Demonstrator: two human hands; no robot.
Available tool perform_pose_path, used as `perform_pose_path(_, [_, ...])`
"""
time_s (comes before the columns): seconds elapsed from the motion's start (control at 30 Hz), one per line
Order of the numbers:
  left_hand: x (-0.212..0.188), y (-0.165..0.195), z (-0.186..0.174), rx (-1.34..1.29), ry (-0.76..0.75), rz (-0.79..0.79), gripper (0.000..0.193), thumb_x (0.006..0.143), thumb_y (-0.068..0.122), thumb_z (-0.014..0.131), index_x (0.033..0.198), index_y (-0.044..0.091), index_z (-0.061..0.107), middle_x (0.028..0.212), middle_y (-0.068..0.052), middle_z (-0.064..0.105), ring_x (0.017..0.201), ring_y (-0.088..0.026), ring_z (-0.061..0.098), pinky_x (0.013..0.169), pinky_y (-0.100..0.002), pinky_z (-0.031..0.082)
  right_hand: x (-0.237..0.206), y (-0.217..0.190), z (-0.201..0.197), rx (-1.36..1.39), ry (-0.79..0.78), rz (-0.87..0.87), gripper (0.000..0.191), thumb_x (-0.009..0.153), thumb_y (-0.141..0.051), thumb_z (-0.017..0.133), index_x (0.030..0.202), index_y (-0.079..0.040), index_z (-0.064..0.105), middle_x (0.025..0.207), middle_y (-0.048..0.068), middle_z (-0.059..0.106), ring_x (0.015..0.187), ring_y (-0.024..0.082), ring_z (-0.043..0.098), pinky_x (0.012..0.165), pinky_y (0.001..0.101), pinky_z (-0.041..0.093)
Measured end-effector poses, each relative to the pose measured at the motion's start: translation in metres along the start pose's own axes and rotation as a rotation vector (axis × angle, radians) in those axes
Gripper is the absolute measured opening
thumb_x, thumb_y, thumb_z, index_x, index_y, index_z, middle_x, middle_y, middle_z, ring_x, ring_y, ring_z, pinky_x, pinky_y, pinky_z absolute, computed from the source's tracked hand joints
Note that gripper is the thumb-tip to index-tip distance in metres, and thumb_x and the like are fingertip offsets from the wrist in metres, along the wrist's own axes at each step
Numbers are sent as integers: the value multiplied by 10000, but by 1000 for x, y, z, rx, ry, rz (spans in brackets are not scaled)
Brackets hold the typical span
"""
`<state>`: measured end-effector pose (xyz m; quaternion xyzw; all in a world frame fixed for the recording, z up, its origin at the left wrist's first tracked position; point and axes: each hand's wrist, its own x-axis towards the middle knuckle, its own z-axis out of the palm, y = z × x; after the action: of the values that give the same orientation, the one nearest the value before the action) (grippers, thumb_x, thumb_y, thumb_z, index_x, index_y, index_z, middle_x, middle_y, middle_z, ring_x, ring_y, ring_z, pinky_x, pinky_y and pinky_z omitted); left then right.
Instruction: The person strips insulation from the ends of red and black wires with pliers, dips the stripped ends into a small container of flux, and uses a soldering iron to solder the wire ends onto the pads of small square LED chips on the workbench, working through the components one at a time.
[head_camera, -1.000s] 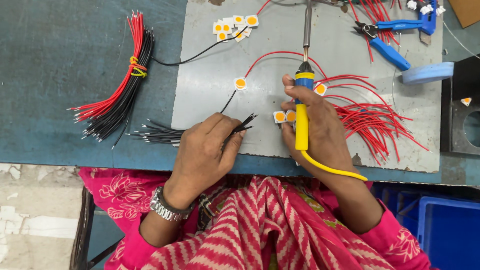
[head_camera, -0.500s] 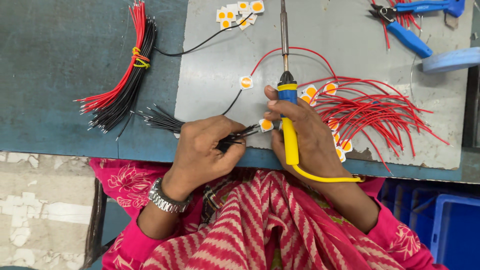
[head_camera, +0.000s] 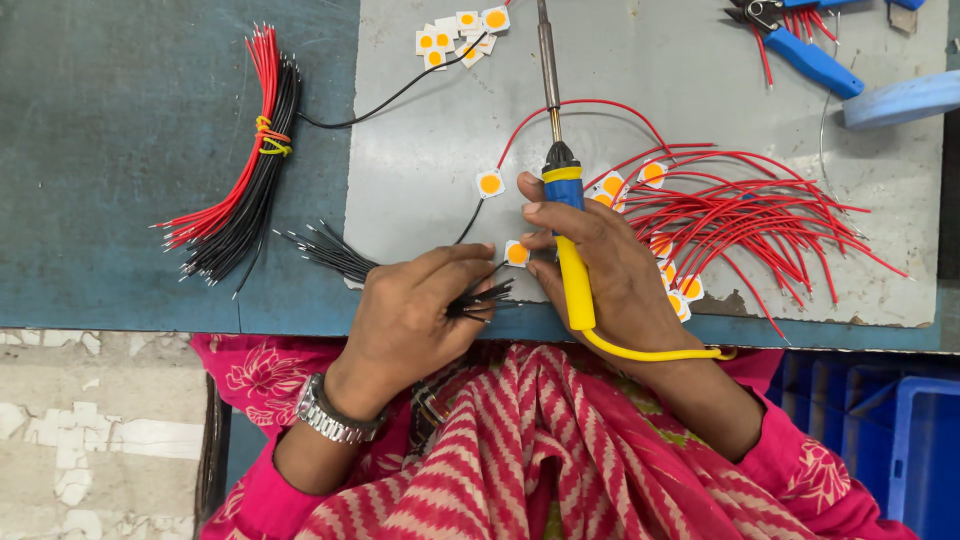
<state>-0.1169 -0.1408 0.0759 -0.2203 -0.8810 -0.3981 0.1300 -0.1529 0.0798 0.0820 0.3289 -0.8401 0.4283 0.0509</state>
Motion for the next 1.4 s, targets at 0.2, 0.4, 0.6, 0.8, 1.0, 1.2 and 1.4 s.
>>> perform_pose_path(0.2, [1, -3, -3, 37, -78, 13, 221, 806, 103, 789, 983, 51, 668, 1168, -44, 746, 797, -256, 735, 670, -367, 573, -1, -1, 0, -25, 9, -14, 583, 897, 55, 750, 1374, -100, 451, 1519, 94, 568, 1076, 208, 727, 981, 372, 550])
perform_pose_path(0.4, [5, -6, -5, 113, -191, 71, 359, 753, 162, 824, 1017, 40, 614, 1228, -33, 715, 729, -261, 699, 633, -382, 539, -2, -1, 0, -26, 5, -28, 591, 877, 58, 754, 1366, -104, 464, 1502, 93, 580, 1083, 226, 716, 975, 369, 546])
perform_pose_path(0.6, [7, -7, -4, 180, -222, 77, 404, 723, 185, 843, 1041, 55, 631, 1194, -19, 717, 641, -232, 663, 589, -366, 525, -5, -1, -1, 60, 11, 5, 575, 912, 111, 688, 1397, -84, 449, 1518, 140, 561, 1122, 217, 744, 943, 319, 614])
perform_pose_path(0.8, [5, -6, 0, 257, -222, 95, 417, 715, 219, 849, 1037, 63, 634, 1229, -9, 705, 619, -224, 652, 579, -369, 520, -14, -4, -9, 114, 73, 23, 479, 993, 112, 630, 1419, -34, 466, 1460, 186, 617, 1201, 251, 750, 975, 311, 629])
perform_pose_path(1.0, [3, -3, 2, 304, -230, 114, 392, 729, 235, 847, 1003, 77, 615, 1254, -4, 698, 612, -219, 639, 578, -371, 512, -33, -3, -25, 357, 266, 103, 327, 1067, -10, 556, 1389, 7, 505, 1272, 188, 696, 1091, 288, 750, 951, 393, 639])
perform_pose_path(1.2, [2, -5, 2, 291, -237, 106, 420, 714, 259, 845, 1002, 66, 606, 1260, -21, 688, 613, -234, 632, 578, -387, 508, -58, 11, -53, 431, 617, 61, 442, 1011, -327, 714, 1196, 54, 590, 1206, 221, 653, 830, 228, 718, 708, 312, 645])
perform_pose_path(1.4, [1, -5, 4, 274, -205, 108, 389, 756, 251, 843, 987, 67, 589, 1282, -24, 679, 623, -235, 638, 595, -390, 513, -82, 15, -67, 620, 697, 176, 226, 1063, -79, 686, 1051, 118, 577, 979, 224, 653, 708, 191, 635, 636, 241, 529])
